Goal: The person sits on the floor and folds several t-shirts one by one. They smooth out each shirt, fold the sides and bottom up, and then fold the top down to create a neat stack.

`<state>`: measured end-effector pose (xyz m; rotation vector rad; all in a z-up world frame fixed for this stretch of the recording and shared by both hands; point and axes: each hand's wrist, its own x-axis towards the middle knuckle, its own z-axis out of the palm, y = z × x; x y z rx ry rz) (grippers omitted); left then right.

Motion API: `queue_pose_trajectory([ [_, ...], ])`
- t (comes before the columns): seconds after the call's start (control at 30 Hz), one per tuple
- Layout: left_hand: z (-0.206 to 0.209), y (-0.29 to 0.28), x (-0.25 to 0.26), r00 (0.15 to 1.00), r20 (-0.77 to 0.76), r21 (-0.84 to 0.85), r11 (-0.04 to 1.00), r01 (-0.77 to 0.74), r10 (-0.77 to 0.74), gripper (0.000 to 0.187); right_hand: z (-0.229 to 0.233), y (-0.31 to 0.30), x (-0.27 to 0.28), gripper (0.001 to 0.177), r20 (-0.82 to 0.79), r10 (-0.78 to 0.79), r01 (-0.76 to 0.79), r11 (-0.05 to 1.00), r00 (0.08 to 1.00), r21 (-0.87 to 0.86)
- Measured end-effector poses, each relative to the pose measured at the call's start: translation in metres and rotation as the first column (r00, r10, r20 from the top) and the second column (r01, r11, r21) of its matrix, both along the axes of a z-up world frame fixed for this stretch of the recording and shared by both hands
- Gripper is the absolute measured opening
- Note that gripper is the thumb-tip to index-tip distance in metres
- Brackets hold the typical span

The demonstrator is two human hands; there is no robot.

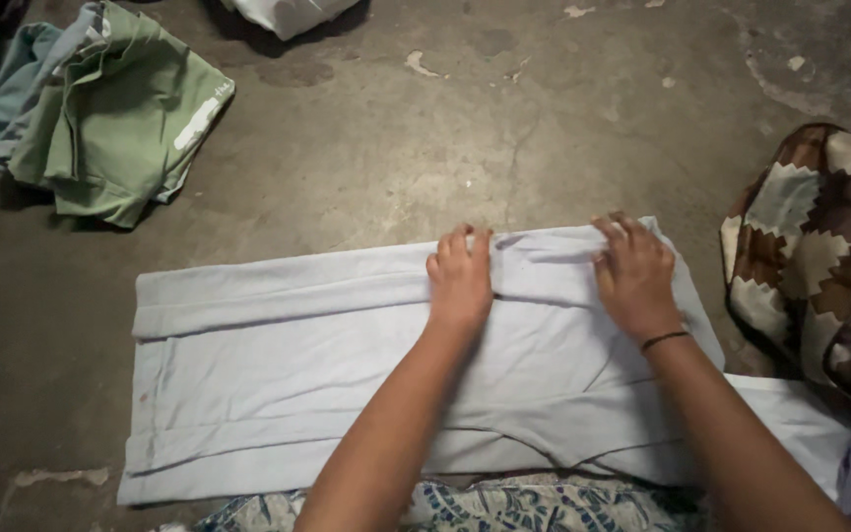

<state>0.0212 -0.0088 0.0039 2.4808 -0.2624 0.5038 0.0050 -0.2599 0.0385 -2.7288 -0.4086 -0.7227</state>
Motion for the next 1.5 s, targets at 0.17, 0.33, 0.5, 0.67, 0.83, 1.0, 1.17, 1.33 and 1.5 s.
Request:
queue_pose_trajectory([
  [0.17, -0.005, 0.016, -0.017, 0.984, -0.006, 0.086, 0.981, 0.176, -0.176, 0.04, -0.002, 0.013, -0.014, 0.035, -0.111, -0.163, 0.161, 0.987, 0.98, -0.023],
  [0.33, 0.008, 0.01, -0.011, 0.967, -0.107, 0.051, 0.97, 0.237, -0.231, 0.043, -0.009, 0.002, 0.003, 0.036, -0.276, -0.378, 0.397, 0.918, 0.884, 0.014],
  [0.5, 0.022, -0.001, 0.001, 0.931, -0.289, -0.032, 0.974, 0.222, -0.222, 0.03, -0.008, -0.009, 0.021, 0.047, -0.476, -0.268, 0.383, 0.909, 0.838, 0.163],
  [0.67, 0.011, -0.002, 0.005, 0.964, -0.18, 0.014, 0.98, 0.201, -0.195, 0.039, -0.012, -0.016, 0.025, 0.042, -0.4, -0.037, 0.226, 0.871, 0.916, 0.437],
  [0.83, 0.009, -0.003, -0.011, 0.953, -0.283, 0.079, 0.987, 0.137, -0.109, 0.059, -0.021, -0.009, 0.02, 0.073, -0.283, -0.164, 0.184, 0.982, 0.945, 0.046],
  [1.0, 0.0, -0.009, -0.019, 0.977, -0.156, 0.217, 0.96, 0.177, -0.145, 0.062, -0.03, 0.03, 0.0, 0.072, -0.232, -0.116, 0.074, 0.981, 0.966, -0.182],
  [1.17, 0.012, 0.002, -0.021, 0.928, -0.36, 0.198, 0.964, 0.176, -0.095, 0.067, -0.03, 0.022, -0.011, 0.079, -0.461, -0.282, 0.159, 0.944, 0.841, -0.288],
  [1.33, 0.039, 0.059, -0.04, 0.901, -0.429, 0.246, 0.968, 0.054, 0.058, 0.065, -0.027, -0.016, -0.02, 0.081, -0.486, -0.397, 0.278, 0.913, 0.779, -0.299],
  [1.5, 0.039, 0.151, -0.084, 0.893, -0.372, 0.337, 0.933, -0.124, 0.253, 0.067, -0.031, -0.052, -0.059, 0.078, -0.334, -0.14, 0.166, 0.985, 0.932, 0.05],
])
